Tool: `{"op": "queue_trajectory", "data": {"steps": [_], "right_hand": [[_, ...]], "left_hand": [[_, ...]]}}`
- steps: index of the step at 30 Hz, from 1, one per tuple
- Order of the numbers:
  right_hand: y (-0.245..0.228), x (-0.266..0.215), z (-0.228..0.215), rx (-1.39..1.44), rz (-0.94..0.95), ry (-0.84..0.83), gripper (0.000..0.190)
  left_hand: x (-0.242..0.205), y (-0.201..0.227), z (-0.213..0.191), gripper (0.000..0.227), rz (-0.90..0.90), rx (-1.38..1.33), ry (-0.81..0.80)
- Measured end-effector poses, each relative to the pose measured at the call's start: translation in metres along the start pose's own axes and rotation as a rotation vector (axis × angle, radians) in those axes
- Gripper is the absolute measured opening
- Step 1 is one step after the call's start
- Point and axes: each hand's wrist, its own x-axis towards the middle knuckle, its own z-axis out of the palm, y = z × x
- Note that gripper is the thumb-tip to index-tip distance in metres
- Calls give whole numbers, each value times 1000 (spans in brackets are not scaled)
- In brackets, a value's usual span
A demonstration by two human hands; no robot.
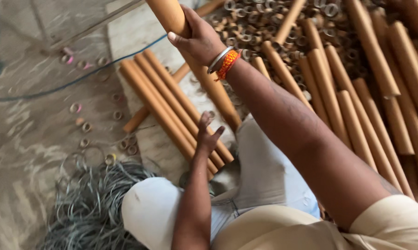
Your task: The person gathers wooden rods from a pile, aligns them into a bundle, and secures them with wire. The person repeats this process to create multiple bundles.
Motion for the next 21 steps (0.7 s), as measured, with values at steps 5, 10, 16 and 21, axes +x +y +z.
{"op": "queue_trajectory", "data": {"steps": [5, 10, 16, 21], "right_hand": [[64, -49, 78, -183, 585, 89, 60], [108, -225, 129, -389, 1218, -84, 83], [142, -298, 156, -257, 1327, -303, 72], [132, -290, 144, -288, 1302, -504, 73]], "left_hand": [[-12, 26, -7, 59, -472, 90, -5], [-12, -37, -19, 48, -546, 141, 73], [-20, -85, -52, 42, -886, -120, 206], [-25, -98, -52, 43, -890, -12, 229]]}}
